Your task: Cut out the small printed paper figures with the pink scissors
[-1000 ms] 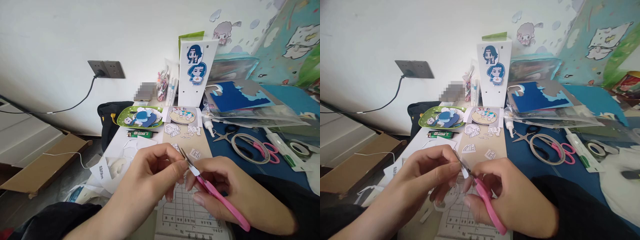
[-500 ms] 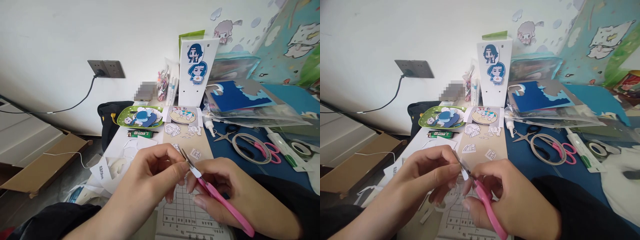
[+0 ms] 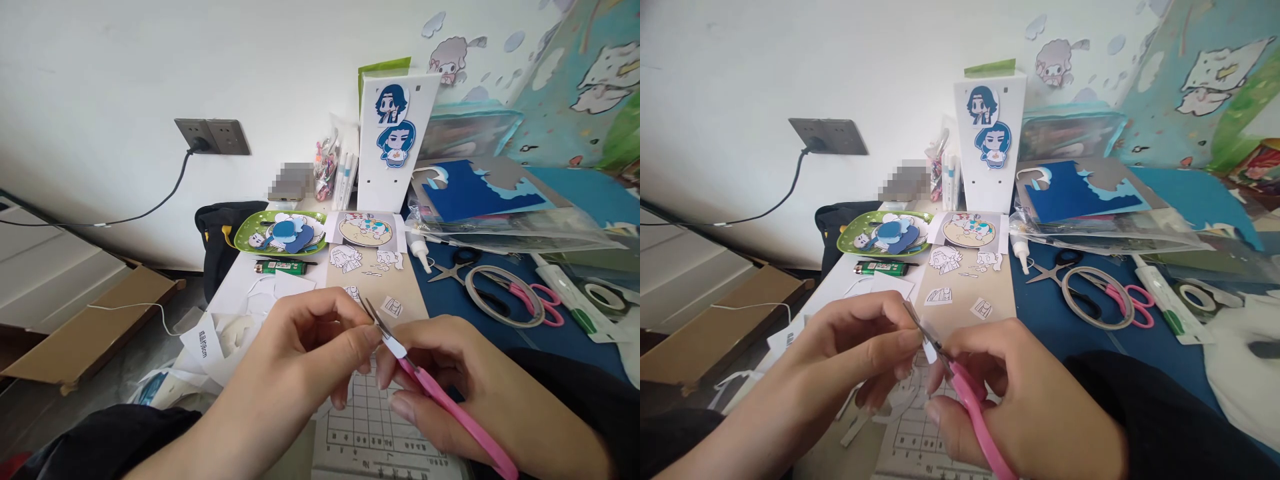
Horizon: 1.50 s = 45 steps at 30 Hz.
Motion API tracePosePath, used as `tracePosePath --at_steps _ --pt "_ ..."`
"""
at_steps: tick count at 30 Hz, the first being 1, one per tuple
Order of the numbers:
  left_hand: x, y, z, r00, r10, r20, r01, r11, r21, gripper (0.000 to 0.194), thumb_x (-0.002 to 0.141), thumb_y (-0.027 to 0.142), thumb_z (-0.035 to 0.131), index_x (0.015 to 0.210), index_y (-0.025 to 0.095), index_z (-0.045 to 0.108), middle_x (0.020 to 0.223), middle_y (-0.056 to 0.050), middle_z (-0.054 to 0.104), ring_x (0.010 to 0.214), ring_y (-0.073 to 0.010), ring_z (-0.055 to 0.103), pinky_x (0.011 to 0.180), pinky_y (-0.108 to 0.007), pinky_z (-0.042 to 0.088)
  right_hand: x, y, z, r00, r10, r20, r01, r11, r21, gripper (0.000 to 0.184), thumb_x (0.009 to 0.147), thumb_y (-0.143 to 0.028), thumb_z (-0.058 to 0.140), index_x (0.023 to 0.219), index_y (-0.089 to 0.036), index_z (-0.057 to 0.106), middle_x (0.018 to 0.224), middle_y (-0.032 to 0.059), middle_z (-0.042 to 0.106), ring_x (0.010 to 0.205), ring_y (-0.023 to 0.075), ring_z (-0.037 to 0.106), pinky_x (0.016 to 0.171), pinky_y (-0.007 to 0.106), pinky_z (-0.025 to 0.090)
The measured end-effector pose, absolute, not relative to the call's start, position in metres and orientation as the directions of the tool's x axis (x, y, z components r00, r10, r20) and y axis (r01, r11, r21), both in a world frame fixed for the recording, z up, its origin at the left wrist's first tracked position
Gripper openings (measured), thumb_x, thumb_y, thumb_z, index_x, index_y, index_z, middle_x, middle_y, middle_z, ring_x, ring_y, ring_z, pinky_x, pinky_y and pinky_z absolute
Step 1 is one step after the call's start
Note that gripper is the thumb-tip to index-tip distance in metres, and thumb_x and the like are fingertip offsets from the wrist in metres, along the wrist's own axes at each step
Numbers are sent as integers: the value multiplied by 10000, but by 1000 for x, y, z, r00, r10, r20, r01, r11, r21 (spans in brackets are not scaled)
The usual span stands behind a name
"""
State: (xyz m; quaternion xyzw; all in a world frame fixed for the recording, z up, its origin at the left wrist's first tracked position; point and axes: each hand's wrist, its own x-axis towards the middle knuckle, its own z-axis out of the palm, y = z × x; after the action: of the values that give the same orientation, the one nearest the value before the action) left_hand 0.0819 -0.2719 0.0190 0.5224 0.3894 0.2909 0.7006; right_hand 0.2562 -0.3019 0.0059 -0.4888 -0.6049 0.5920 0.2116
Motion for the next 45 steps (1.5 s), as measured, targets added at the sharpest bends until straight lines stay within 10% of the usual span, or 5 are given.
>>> tracePosePath --at_steps 45 --pt "83 -272 20 538 813 -222 -87 315 945 191 806 94 564 624 139 603 531 69 571 448 -5 438 416 -62 362 254 -304 -2 -406 867 -290 295 -176 -939 225 597 43 482 685 -157 538 630 -39 495 518 68 330 453 173 297"
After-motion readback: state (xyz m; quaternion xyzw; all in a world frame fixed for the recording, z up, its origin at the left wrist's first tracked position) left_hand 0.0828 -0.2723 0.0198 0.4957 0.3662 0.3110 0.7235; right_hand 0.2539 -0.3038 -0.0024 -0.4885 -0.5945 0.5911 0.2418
